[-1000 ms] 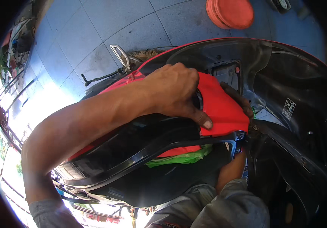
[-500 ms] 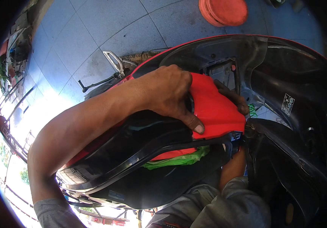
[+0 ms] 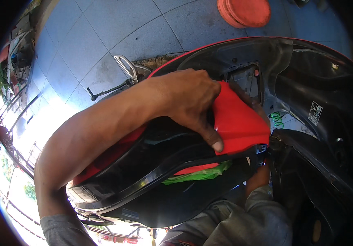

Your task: Remove and replace the battery compartment cover and floor mat on a motorcycle.

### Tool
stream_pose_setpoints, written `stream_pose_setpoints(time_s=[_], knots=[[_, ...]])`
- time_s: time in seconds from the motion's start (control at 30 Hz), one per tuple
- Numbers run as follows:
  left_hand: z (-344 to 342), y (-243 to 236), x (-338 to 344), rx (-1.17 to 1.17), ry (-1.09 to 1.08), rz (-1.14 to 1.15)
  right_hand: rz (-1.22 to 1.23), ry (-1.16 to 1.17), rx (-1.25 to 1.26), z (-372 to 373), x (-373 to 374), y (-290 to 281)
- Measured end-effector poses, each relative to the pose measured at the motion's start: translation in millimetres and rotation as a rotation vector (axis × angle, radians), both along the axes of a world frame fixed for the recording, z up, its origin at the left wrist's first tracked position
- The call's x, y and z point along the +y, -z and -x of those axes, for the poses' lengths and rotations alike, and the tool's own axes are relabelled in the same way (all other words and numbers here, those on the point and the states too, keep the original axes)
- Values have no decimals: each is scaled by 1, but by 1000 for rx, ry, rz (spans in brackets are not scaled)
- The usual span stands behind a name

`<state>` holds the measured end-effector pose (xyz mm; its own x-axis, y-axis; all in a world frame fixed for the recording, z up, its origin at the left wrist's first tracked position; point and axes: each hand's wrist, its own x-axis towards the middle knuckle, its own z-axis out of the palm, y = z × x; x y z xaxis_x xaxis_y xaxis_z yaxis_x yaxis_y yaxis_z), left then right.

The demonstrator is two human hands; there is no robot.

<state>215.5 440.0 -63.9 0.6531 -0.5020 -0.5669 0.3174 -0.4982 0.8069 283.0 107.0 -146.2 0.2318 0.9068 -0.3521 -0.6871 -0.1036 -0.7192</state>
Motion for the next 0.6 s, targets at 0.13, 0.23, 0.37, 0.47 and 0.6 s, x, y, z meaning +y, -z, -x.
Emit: stream_pose_setpoints(time_s=[0.13, 0.23, 0.37, 0.47, 0.6], knots=[[0, -2, 1, -40, 74, -17, 8, 26, 37, -30, -20, 14], [9, 6, 1, -29, 32, 31, 3, 58, 76, -13, -9, 23], [24, 5, 15, 71, 39, 57, -11, 91, 129, -32, -30, 24], [38, 23, 28, 167, -68, 162, -32, 108, 162, -20, -35, 26], [42, 58, 32, 596, -319, 232, -66, 143, 179, -21, -39, 34]])
